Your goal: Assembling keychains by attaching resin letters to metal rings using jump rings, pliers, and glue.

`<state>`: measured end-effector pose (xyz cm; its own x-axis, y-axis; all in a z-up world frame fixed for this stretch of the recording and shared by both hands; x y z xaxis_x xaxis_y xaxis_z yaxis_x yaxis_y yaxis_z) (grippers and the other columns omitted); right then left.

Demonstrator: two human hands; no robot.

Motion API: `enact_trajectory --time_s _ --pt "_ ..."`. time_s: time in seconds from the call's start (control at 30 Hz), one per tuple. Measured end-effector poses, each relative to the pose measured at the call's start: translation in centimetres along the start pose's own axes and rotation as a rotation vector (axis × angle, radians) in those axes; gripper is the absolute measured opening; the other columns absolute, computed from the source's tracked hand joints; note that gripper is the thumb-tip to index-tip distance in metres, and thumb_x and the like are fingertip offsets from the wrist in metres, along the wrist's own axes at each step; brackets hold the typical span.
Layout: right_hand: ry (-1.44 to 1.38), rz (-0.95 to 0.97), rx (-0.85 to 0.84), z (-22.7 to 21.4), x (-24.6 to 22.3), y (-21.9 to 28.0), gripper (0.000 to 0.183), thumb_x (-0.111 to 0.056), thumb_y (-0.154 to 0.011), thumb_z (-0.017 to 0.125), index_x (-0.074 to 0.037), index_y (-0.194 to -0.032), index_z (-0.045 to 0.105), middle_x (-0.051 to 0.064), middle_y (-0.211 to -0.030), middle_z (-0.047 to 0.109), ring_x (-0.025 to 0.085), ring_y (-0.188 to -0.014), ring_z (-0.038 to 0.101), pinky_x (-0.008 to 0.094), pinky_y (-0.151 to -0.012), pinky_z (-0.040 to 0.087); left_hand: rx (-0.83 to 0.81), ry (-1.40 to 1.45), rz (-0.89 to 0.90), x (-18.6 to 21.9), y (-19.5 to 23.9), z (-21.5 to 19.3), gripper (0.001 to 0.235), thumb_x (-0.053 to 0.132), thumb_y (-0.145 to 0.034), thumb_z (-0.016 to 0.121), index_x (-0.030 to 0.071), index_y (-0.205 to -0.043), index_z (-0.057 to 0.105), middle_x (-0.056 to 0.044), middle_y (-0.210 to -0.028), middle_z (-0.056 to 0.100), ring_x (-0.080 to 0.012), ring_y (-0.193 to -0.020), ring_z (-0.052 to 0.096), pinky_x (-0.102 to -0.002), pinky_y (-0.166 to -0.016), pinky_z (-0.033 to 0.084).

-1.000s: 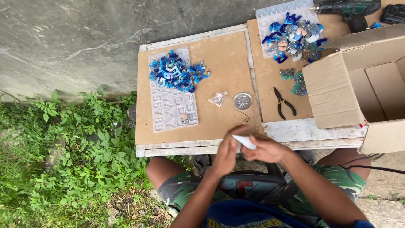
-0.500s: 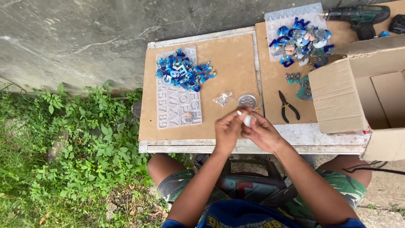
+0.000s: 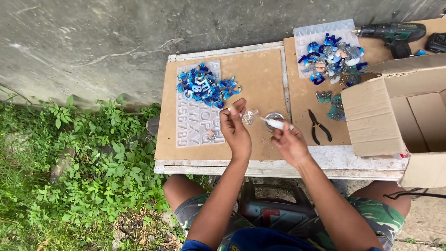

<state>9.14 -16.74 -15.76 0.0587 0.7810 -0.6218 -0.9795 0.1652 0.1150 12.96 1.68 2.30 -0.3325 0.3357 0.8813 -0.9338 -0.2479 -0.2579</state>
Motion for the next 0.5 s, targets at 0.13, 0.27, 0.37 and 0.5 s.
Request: enact_trajectory --time_s 0.13,0.27,0.37,0.5 --pt "0.146 0.000 0.375 -4.3 -2.4 -1.4 0.038 -0.044 -0.101 0.067 -0.017 -0.091 0.042 -0.007 -0.066 0.045 0.012 -0.067 0.057 0.031 -0.079 0.052 -0.066 -0.265 0.048 -3.8 0.7 -3.0 0.028 0.027 -0.115 0.036 0.007 -0.104 0.053 -0.010 -0.115 0.073 -0.0163 -0.112 0.064 -0.036 -0.104 0.045" --pt "0.666 -0.350 0.437 -5.4 -6.8 -2.4 0.046 -0.042 -0.112 0.058 -0.012 -0.078 0.054 0.001 -0.053 0.046 0.010 -0.048 0.048 0.023 -0.048 0.037 -0.294 -0.695 0.099 -8.4 1.2 -4.6 0.026 0.025 -0.113 0.034 0.010 -0.113 0.055 -0.012 -0.122 0.071 -0.0321 -0.106 0.067 -0.046 -0.093 0.050" --pt "1.013 -0.553 0.494 -4.5 -8.3 -1.6 0.046 -0.037 -0.112 0.066 -0.007 -0.077 0.062 0.011 -0.057 0.057 0.018 -0.055 0.059 0.031 -0.053 0.043 -0.345 -0.802 0.251 -9.7 0.8 -4.4 0.023 0.021 -0.111 0.036 0.006 -0.105 0.052 -0.016 -0.123 0.067 -0.0388 -0.112 0.065 -0.049 -0.094 0.050" --pt "1.184 -0.631 0.565 -4.1 -8.5 -0.9 0.045 -0.040 -0.111 0.069 -0.009 -0.080 0.064 0.010 -0.059 0.062 0.022 -0.062 0.064 0.034 -0.059 0.046 -0.248 -0.856 0.351 -11.1 0.4 -4.5 0.021 0.018 -0.110 0.039 0.005 -0.097 0.049 -0.016 -0.121 0.062 -0.0381 -0.109 0.062 -0.049 -0.093 0.048"
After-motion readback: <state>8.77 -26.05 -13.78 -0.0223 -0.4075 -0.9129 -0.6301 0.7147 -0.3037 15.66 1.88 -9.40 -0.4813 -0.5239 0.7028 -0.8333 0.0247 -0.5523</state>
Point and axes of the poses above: each hand's wrist, its own y-axis away from the middle knuckle, its own z-axis out of the palm, x = y × z, the point moved 10 cm from there along -y, towards the middle knuckle
